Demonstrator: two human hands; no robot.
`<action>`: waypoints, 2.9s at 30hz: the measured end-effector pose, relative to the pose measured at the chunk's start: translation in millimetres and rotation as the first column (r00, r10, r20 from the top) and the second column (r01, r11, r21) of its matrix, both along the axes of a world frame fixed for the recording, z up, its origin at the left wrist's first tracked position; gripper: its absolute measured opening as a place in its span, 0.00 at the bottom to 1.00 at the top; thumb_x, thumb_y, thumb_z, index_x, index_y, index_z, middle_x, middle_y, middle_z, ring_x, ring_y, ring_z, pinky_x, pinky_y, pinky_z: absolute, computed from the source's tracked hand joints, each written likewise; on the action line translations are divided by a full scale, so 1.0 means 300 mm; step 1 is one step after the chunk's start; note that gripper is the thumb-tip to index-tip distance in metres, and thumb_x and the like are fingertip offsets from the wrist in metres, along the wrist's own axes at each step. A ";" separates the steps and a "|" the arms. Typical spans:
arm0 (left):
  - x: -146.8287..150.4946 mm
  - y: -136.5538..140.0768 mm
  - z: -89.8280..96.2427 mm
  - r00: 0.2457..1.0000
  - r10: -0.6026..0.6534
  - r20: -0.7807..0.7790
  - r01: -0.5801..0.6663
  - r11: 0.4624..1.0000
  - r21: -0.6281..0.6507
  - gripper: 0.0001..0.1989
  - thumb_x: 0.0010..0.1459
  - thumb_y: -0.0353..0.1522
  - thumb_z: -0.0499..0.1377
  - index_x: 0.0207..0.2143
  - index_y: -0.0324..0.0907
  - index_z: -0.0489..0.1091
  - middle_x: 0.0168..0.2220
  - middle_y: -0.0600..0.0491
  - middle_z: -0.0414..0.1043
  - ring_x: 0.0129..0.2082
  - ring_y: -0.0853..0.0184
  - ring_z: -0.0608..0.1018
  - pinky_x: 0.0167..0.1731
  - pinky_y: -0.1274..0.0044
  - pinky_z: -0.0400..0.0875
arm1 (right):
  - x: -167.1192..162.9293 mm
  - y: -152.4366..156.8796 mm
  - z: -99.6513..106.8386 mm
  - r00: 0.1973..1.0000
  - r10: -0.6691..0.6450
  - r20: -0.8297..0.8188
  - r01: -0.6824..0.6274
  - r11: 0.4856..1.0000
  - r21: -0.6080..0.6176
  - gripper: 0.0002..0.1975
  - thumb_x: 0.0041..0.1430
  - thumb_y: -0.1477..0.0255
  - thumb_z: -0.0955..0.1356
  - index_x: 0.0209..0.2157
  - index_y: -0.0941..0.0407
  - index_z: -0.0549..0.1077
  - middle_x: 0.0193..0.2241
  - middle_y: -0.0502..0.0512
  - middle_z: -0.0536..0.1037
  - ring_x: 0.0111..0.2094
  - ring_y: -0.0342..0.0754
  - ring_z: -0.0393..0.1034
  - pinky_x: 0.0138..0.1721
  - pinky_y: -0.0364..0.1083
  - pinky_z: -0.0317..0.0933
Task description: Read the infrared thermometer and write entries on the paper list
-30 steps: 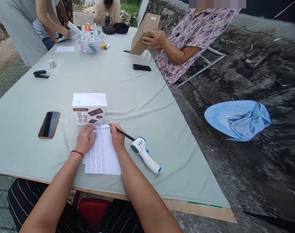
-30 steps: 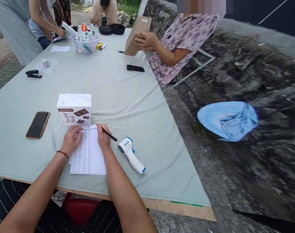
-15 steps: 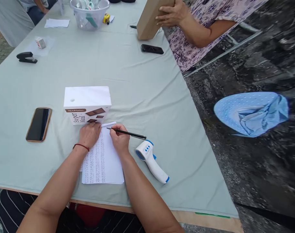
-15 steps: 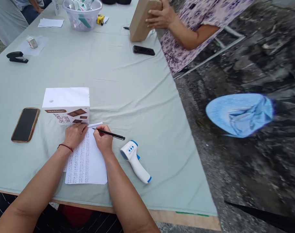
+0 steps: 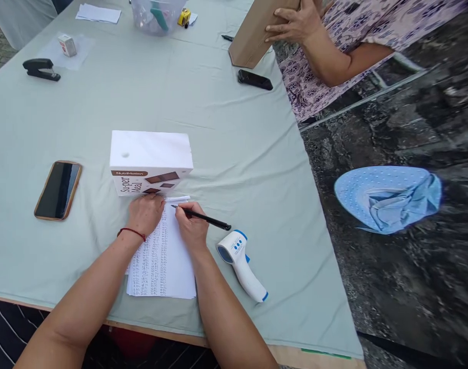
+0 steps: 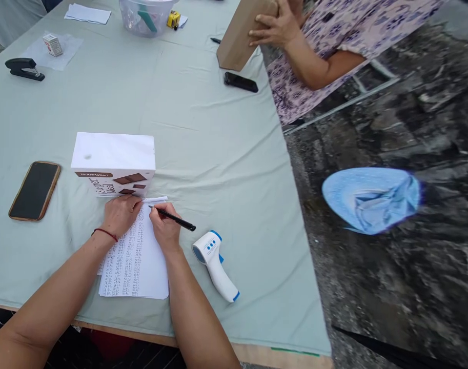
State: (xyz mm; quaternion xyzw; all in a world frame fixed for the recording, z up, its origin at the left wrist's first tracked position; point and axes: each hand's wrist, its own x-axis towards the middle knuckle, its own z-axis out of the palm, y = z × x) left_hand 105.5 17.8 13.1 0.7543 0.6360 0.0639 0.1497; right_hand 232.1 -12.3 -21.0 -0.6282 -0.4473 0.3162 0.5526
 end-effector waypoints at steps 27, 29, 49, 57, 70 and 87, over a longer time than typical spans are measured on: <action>0.010 0.000 0.017 0.999 0.036 0.000 -0.036 0.998 -0.052 0.14 0.64 0.36 0.51 0.39 0.44 0.76 0.40 0.50 0.79 0.39 0.61 0.79 0.34 0.73 0.69 | -0.001 -0.006 -0.001 0.997 0.067 0.036 -0.066 0.998 -0.021 0.05 0.49 0.68 0.67 0.24 0.54 0.70 0.19 0.45 0.70 0.22 0.42 0.61 0.26 0.43 0.58; 0.010 0.000 0.016 1.000 0.032 0.001 -0.031 0.998 -0.051 0.14 0.64 0.36 0.51 0.39 0.44 0.76 0.40 0.50 0.79 0.39 0.62 0.79 0.35 0.74 0.69 | 0.000 -0.005 -0.004 0.996 0.071 0.047 -0.070 0.997 -0.018 0.05 0.49 0.68 0.67 0.24 0.54 0.71 0.19 0.45 0.70 0.22 0.42 0.61 0.27 0.43 0.58; 0.011 -0.001 0.016 0.999 0.040 0.003 -0.040 0.998 -0.053 0.14 0.64 0.36 0.51 0.38 0.44 0.76 0.40 0.49 0.78 0.39 0.61 0.79 0.35 0.73 0.69 | 0.003 -0.007 -0.006 0.994 0.083 0.069 -0.081 0.996 -0.034 0.04 0.49 0.68 0.66 0.24 0.54 0.70 0.20 0.46 0.71 0.23 0.42 0.62 0.28 0.44 0.59; 0.010 -0.002 0.012 0.999 0.042 0.014 -0.041 0.998 -0.048 0.15 0.64 0.37 0.51 0.38 0.43 0.76 0.40 0.49 0.78 0.39 0.61 0.79 0.34 0.72 0.69 | 0.001 -0.006 -0.005 0.996 0.063 0.062 -0.061 0.998 -0.034 0.05 0.49 0.68 0.66 0.24 0.54 0.70 0.20 0.46 0.70 0.23 0.42 0.62 0.28 0.44 0.59; 0.012 -0.001 0.012 0.998 0.051 0.020 -0.050 0.997 -0.058 0.14 0.64 0.37 0.51 0.38 0.43 0.76 0.40 0.48 0.78 0.39 0.61 0.79 0.35 0.73 0.69 | 0.003 -0.004 -0.010 0.996 0.058 0.062 -0.056 0.998 -0.029 0.05 0.49 0.68 0.66 0.24 0.54 0.70 0.19 0.45 0.70 0.22 0.42 0.61 0.27 0.43 0.59; 0.012 -0.002 0.013 0.999 0.037 0.000 -0.037 0.998 -0.053 0.15 0.64 0.37 0.51 0.38 0.43 0.76 0.40 0.49 0.78 0.39 0.60 0.79 0.35 0.72 0.69 | 0.000 -0.005 -0.001 0.999 0.015 0.047 -0.013 0.999 -0.036 0.04 0.48 0.68 0.66 0.24 0.54 0.70 0.19 0.45 0.70 0.23 0.42 0.61 0.27 0.44 0.58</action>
